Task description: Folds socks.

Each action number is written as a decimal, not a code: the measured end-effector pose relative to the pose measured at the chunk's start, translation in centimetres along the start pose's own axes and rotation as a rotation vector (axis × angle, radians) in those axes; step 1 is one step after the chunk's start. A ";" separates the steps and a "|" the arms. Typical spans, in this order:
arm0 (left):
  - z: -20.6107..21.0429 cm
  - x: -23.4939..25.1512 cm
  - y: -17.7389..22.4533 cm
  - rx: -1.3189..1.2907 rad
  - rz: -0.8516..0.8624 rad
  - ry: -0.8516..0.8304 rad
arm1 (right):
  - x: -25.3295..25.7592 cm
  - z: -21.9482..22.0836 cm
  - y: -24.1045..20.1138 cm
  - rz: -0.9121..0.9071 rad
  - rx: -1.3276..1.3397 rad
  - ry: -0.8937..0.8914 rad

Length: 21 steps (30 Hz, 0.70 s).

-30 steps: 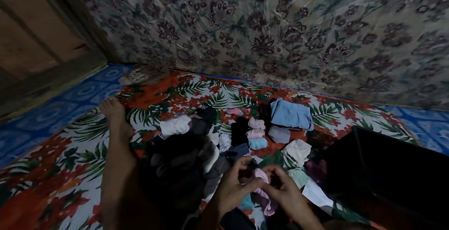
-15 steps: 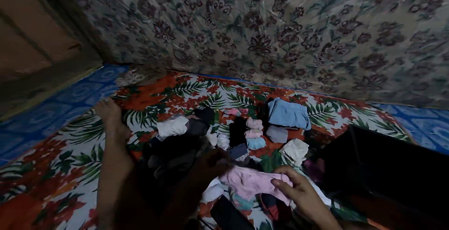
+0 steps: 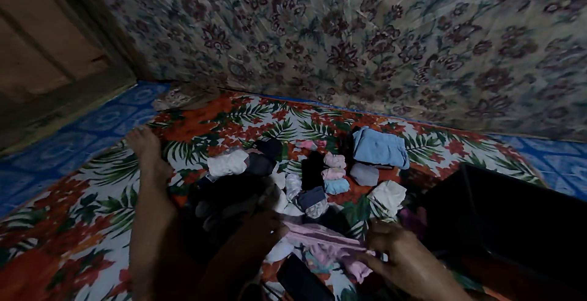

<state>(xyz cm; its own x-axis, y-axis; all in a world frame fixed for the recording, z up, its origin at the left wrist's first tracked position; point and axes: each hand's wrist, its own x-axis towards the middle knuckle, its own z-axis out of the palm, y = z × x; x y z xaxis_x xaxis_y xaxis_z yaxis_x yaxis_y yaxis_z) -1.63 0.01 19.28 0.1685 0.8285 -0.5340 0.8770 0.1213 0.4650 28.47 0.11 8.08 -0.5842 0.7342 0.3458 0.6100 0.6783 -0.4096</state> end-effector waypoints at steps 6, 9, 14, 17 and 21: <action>3.1 3.8 -5.4 0.059 0.343 0.183 | 0.4 -0.1 -0.2 -0.018 -0.007 0.091; 4.2 5.9 -8.8 0.077 0.393 0.219 | 0.6 -0.8 0.0 0.012 0.035 0.097; 2.7 4.7 -10.7 -0.031 0.449 0.261 | 0.2 -2.0 0.8 -0.001 0.249 -0.032; 2.8 4.3 -11.9 -0.239 0.634 0.280 | 0.4 -2.1 1.1 -0.027 0.562 -0.087; 2.3 5.1 -10.6 -0.452 0.491 0.073 | 1.1 -0.4 2.0 0.273 0.720 -0.038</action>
<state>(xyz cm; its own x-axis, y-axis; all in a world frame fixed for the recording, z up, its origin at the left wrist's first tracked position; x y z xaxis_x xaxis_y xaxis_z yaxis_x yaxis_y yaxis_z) -9.00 1.66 10.04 0.4548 0.8790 -0.1429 0.4287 -0.0754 0.9003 29.24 2.24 7.95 -0.4894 0.8624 0.1295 0.2440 0.2780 -0.9291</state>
